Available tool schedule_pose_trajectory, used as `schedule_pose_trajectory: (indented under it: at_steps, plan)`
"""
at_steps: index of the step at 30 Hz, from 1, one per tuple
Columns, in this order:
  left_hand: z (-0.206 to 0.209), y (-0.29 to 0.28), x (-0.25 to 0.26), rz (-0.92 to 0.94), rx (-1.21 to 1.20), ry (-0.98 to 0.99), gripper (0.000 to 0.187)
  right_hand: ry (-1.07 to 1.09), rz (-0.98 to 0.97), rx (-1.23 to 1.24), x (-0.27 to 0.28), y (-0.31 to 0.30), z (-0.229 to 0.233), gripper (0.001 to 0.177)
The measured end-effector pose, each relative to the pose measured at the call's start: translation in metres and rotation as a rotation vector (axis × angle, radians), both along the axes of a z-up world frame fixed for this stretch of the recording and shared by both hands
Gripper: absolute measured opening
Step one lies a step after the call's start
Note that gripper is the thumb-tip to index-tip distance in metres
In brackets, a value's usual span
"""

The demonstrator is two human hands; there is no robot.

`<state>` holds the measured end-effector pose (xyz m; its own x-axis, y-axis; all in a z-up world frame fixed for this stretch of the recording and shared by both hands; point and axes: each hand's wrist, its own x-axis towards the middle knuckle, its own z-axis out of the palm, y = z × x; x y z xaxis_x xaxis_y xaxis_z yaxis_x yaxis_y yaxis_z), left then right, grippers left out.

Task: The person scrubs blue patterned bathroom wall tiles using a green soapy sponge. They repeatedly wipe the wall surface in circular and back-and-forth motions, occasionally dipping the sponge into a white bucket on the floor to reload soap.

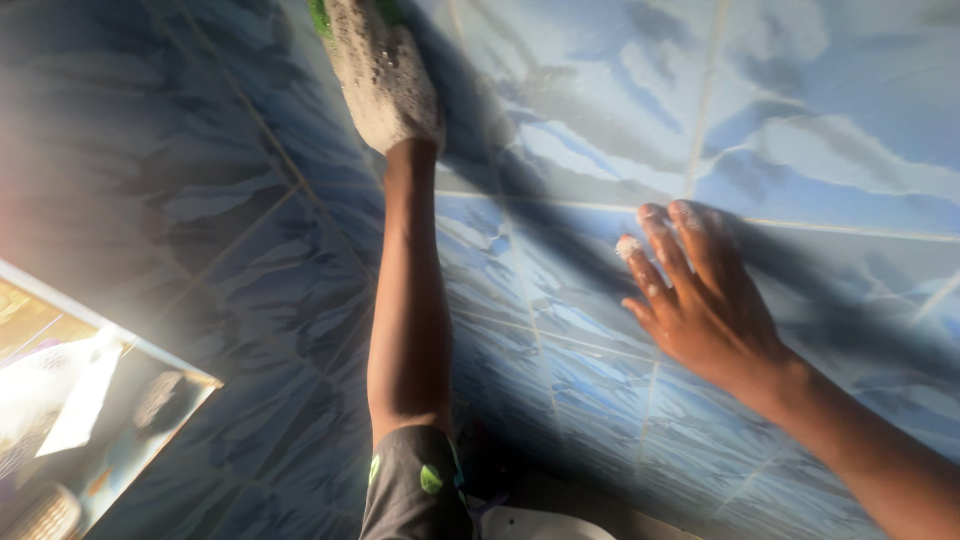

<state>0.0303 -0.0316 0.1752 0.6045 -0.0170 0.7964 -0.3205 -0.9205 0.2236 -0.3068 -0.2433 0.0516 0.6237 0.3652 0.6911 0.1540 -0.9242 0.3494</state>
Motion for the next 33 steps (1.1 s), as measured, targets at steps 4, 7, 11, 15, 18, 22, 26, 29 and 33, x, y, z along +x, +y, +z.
schedule_pose_trajectory:
  at_steps: [4, 7, 11, 15, 18, 22, 26, 29, 33]
  plan:
    - [-0.009, -0.053, -0.054, -0.327, -0.305, -0.32, 0.056, 0.001, 0.034, 0.076, -0.018, -0.01, 0.003, 0.068]
    - [-0.008, -0.102, -0.103, -0.338, -0.202, -0.41, 0.056, 0.006, 0.041, 0.109, -0.04, -0.023, 0.004, 0.07]
    - [-0.002, -0.163, -0.176, -0.367, -0.199, -0.48, 0.048, -0.008, 0.005, 0.163, -0.072, -0.058, 0.002, 0.073]
    - [0.007, -0.226, -0.247, -0.51, -0.235, -0.712, 0.039, -0.068, -0.045, 0.21, -0.111, -0.104, 0.002, 0.086]
    - [0.006, -0.276, -0.291, -0.712, -0.248, -0.809, 0.037, -0.133, -0.119, 0.23, -0.146, -0.14, 0.003, 0.093]
    - [0.003, -0.342, -0.335, -0.981, -0.083, -0.574, 0.037, -0.163, -0.222, 0.266, -0.194, -0.183, 0.001, 0.094]
    - [0.01, -0.403, -0.388, -0.957, -0.168, -0.791, 0.032, -0.2, -0.277, 0.312, -0.234, -0.222, -0.001, 0.093]
    - [0.014, -0.434, -0.431, -0.866, -0.215, -0.969, 0.042, -0.2, -0.319, 0.349, -0.26, -0.247, -0.005, 0.09]
    - [0.023, -0.502, -0.481, -1.033, 0.051, -0.587, 0.046, -0.175, -0.433, 0.396, -0.292, -0.278, -0.019, 0.084]
